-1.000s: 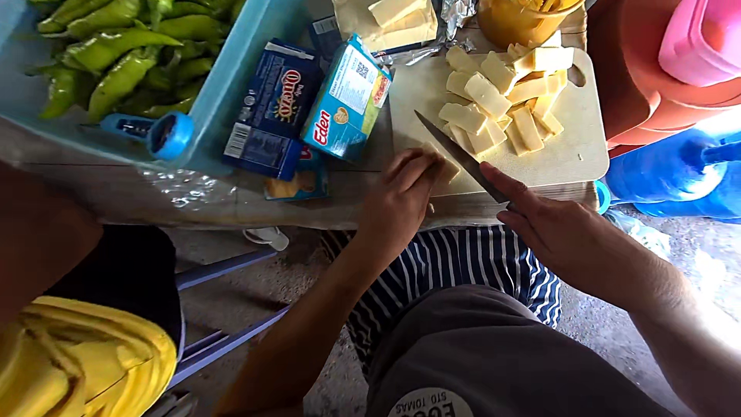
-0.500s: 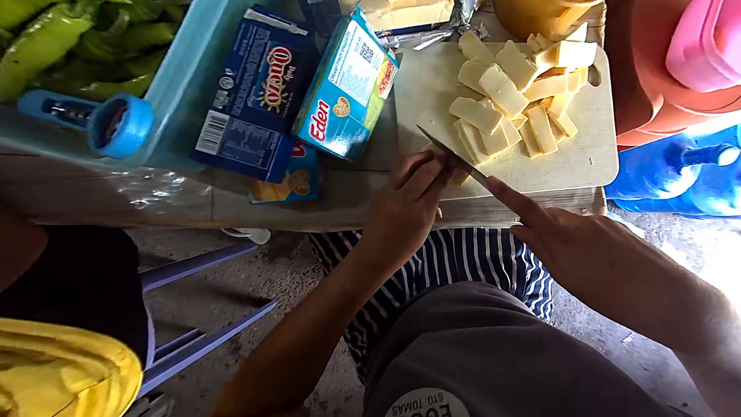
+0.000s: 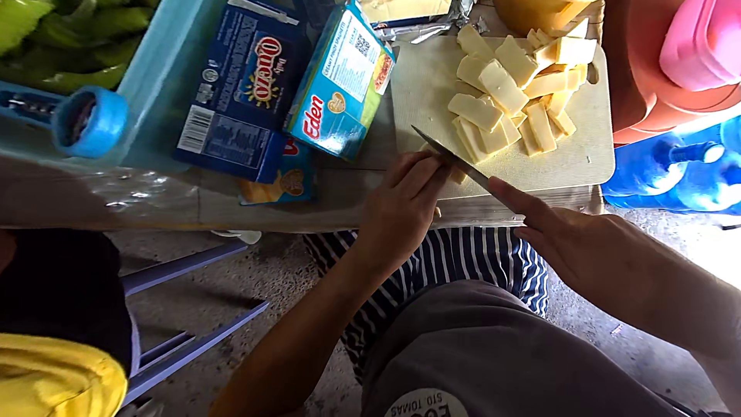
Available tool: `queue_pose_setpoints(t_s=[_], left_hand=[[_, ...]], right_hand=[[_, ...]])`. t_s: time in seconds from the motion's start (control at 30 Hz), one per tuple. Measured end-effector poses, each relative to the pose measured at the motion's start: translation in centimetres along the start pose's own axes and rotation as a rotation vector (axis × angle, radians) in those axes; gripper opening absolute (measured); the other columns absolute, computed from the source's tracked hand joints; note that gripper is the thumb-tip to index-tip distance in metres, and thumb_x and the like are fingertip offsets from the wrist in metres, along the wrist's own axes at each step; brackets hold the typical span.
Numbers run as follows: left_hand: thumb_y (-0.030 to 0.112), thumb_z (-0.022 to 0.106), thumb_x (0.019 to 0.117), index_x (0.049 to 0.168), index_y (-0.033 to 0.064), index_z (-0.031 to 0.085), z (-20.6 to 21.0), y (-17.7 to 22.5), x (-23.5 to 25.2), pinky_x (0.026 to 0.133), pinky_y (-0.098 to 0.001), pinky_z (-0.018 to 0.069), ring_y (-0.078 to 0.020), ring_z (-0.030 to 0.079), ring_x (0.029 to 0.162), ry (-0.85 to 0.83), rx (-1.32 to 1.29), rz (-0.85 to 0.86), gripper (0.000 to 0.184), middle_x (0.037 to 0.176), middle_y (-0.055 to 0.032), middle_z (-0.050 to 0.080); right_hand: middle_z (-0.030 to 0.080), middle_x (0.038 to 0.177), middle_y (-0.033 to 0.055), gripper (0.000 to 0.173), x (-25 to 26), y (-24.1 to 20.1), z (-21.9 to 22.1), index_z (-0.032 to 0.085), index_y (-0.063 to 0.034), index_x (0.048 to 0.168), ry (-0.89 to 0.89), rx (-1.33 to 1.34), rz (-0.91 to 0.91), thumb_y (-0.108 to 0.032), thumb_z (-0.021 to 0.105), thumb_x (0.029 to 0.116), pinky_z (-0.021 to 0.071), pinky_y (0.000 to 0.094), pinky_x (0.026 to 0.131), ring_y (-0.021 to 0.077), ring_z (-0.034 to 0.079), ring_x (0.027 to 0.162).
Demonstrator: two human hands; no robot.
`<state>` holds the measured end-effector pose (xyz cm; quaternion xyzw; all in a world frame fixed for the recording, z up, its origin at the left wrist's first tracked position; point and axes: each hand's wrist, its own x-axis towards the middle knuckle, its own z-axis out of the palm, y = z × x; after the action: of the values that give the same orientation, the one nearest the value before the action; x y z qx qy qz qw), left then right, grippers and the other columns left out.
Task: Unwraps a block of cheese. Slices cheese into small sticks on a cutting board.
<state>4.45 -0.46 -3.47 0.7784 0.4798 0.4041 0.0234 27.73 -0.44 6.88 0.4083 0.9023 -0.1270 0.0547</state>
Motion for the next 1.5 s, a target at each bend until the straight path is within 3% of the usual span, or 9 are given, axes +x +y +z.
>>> queue_pose_setpoints(t_s=[0.2,0.37,0.5,0.7,0.83,0.9,1.0,1.2,1.5], left_hand=[[-0.004,0.063,0.0935,0.103,-0.0018,0.077,0.2,0.0,-0.1,0.098,-0.0278,0.0494,-0.0274,0.067,0.108,0.029,0.003,-0.001,0.018,0.107,-0.0151,0.074],[-0.001,0.065,0.0948,0.101,-0.0018,0.077,0.3,0.1,-0.1,0.097,-0.0275,0.0507,-0.0269,0.068,0.106,0.061,-0.002,-0.016,0.013,0.104,-0.0155,0.075],[0.0,0.066,0.0952,0.102,-0.0013,0.077,0.3,0.1,-0.3,0.099,-0.0279,0.0494,-0.0277,0.067,0.11,0.048,0.014,-0.018,0.013,0.105,-0.0146,0.075],[-0.001,0.066,0.0943,0.104,-0.0004,0.077,0.3,0.1,-0.2,0.099,-0.0269,0.0486,-0.0268,0.067,0.109,0.063,0.025,-0.009,0.015,0.103,-0.0138,0.074],[-0.002,0.066,0.0937,0.101,-0.0005,0.077,0.3,0.1,-0.3,0.099,-0.0276,0.0497,-0.0272,0.067,0.109,0.056,0.044,-0.01,0.014,0.104,-0.014,0.074],[-0.002,0.065,0.0936,0.102,-0.0003,0.078,0.3,0.2,-0.3,0.1,-0.0275,0.0493,-0.0273,0.067,0.109,0.054,0.04,-0.018,0.015,0.104,-0.0138,0.074],[-0.001,0.065,0.0944,0.102,-0.0016,0.077,0.3,0.2,-0.2,0.1,-0.0282,0.0503,-0.0277,0.068,0.109,0.067,0.011,-0.018,0.014,0.104,-0.0153,0.075],[0.001,0.068,0.094,0.1,-0.0009,0.077,0.7,0.1,-0.4,0.097,-0.0258,0.0509,-0.0262,0.069,0.109,0.111,0.043,-0.016,0.011,0.103,-0.0147,0.075],[0.001,0.067,0.0944,0.1,-0.001,0.077,0.5,0.0,-0.5,0.1,-0.027,0.0505,-0.027,0.068,0.111,0.085,0.037,-0.016,0.011,0.104,-0.0143,0.075]], right_hand=[[0.052,0.064,0.006,0.061,0.6,-0.3,0.7,0.03,-0.027,0.163,-0.086,0.01,0.065,-0.018,0.049,0.1054,0.0434,0.0367,0.042,0.0245,0.054,0.047],[0.05,0.059,-0.0057,0.055,0.7,2.0,0.0,0.028,-0.027,0.163,-0.11,0.304,0.066,-0.036,0.038,0.1091,0.0431,0.0244,0.045,0.0058,0.049,0.048],[0.05,0.062,0.0015,0.054,0.0,0.6,-0.1,0.034,-0.0253,0.161,-0.012,0.087,0.021,-0.029,0.039,0.1078,0.0424,0.0351,0.04,0.0199,0.052,0.045],[0.049,0.062,0.0038,0.057,-0.4,-0.4,0.0,0.032,-0.0258,0.162,-0.033,-0.061,0.013,-0.02,0.041,0.106,0.0396,0.035,0.039,0.0229,0.051,0.044],[0.051,0.064,0.0053,0.057,0.1,-0.1,0.7,0.03,-0.0271,0.163,-0.096,0.004,0.039,-0.022,0.045,0.1074,0.0435,0.0371,0.042,0.0244,0.054,0.047],[0.051,0.062,0.002,0.056,0.4,1.1,0.7,0.031,-0.0269,0.162,-0.127,0.184,0.046,-0.027,0.044,0.1078,0.0439,0.0339,0.044,0.0182,0.052,0.047],[0.05,0.06,-0.0074,0.056,0.5,2.7,-0.2,0.026,-0.0314,0.163,-0.205,0.449,0.112,-0.035,0.042,0.1085,0.0431,0.0181,0.045,-0.001,0.048,0.047],[0.049,0.062,0.0003,0.052,-0.7,1.3,-0.2,0.036,-0.0264,0.16,-0.018,0.067,-0.037,-0.033,0.035,0.1085,0.0419,0.0341,0.041,0.0191,0.052,0.046],[0.05,0.061,0.0017,0.054,-0.4,1.0,0.2,0.031,-0.0239,0.162,-0.103,0.031,-0.036,-0.028,0.037,0.1094,0.0437,0.0367,0.042,0.0221,0.054,0.047]])
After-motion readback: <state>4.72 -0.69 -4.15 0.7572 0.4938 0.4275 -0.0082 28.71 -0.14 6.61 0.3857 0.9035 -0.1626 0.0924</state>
